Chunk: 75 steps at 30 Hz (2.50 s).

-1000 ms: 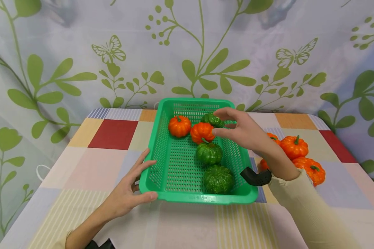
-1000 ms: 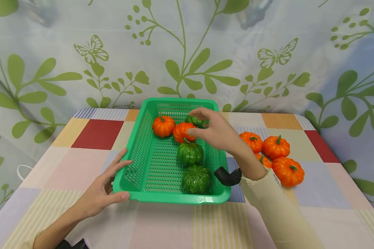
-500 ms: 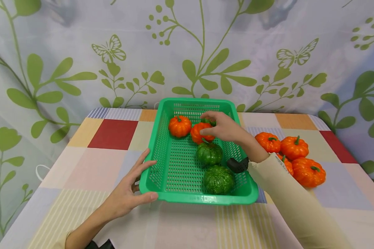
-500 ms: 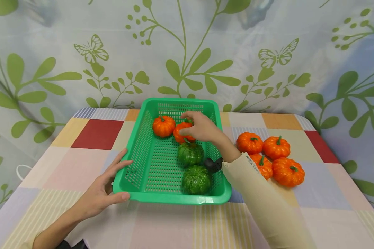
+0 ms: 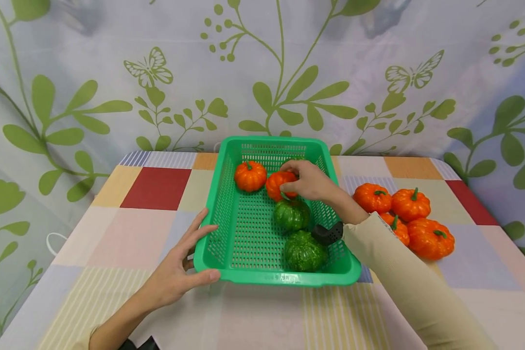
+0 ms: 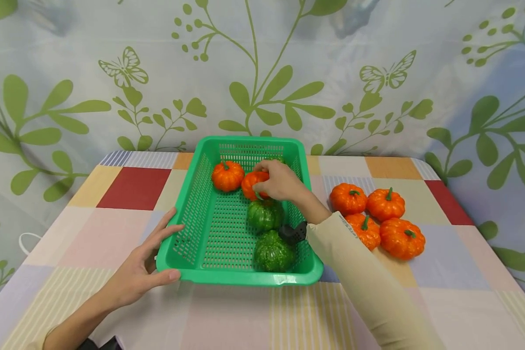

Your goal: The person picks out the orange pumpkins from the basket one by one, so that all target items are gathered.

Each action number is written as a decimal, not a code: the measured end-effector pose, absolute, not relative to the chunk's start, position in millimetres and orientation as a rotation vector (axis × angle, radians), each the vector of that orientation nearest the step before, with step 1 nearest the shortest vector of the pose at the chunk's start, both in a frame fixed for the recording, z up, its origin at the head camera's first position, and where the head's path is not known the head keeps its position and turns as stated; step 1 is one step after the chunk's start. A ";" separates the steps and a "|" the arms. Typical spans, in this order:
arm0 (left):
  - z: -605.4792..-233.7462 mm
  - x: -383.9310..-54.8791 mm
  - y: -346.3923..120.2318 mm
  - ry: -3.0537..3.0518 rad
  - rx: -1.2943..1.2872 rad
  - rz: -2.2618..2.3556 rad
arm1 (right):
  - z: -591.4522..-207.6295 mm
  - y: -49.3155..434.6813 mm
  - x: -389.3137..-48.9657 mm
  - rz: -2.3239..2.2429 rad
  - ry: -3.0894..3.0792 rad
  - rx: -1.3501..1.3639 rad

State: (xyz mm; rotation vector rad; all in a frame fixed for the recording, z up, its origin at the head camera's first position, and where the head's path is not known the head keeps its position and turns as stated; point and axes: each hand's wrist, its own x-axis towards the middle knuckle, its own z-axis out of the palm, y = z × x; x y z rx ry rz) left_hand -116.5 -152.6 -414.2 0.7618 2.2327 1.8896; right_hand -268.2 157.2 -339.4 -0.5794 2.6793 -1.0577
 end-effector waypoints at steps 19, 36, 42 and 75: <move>-414.8 -116.7 -152.6 2.236 0.751 1.884 | -346.0 157.3 -270.6 -0.830 2.783 -0.627; -415.3 -116.6 -152.8 2.226 0.760 1.882 | -349.0 159.4 -271.9 -0.783 2.803 -0.759; -415.3 -116.2 -153.1 2.232 0.755 1.876 | -349.6 159.8 -271.8 -0.815 2.791 -0.713; -417.0 -115.3 -152.9 2.235 0.754 1.879 | -342.2 165.2 -262.1 -1.447 2.530 -0.579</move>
